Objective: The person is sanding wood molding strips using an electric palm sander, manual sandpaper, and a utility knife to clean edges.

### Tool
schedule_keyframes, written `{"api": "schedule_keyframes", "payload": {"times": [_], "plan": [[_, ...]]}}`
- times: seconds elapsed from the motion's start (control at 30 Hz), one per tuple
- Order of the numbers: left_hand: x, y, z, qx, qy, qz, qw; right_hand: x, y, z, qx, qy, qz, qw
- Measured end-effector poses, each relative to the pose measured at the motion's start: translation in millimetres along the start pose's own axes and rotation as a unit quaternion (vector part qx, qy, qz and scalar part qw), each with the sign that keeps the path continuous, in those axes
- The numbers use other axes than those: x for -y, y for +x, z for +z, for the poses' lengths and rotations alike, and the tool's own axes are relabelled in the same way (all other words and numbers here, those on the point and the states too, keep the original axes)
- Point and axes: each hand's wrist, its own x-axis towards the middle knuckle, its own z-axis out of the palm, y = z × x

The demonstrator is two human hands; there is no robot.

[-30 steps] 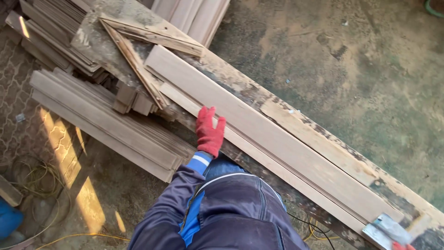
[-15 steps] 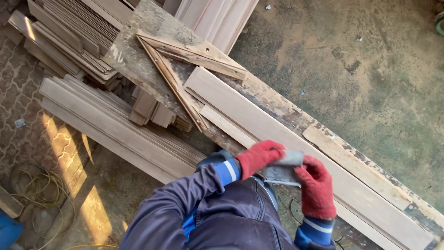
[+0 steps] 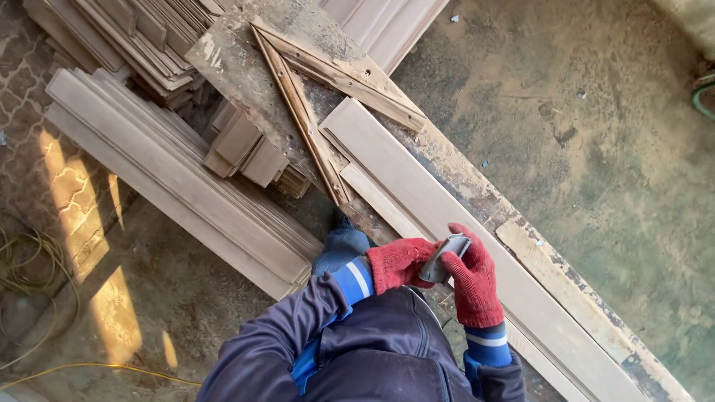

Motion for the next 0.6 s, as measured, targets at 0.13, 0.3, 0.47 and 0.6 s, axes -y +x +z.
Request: {"api": "schedule_keyframes", "payload": {"times": [0.13, 0.3, 0.47, 0.6], "plan": [[-55, -40, 14, -0.226, 0.352, 0.151, 0.896, -12, 22, -4, -0.068, -0.059, -0.037, 0.995], [-197, -106, -31, -0.476, 0.623, 0.358, 0.507, -48, 69, -14, -0.071, -0.484, -0.109, 0.866], [-267, -112, -14, -0.45, 0.742, 0.272, 0.415, -38, 139, 30, -0.135, -0.56, -0.175, 0.798], [-274, -111, -5, -0.386, 0.825, 0.199, 0.362, -41, 206, 87, -0.103, -0.598, -0.21, 0.767]]}}
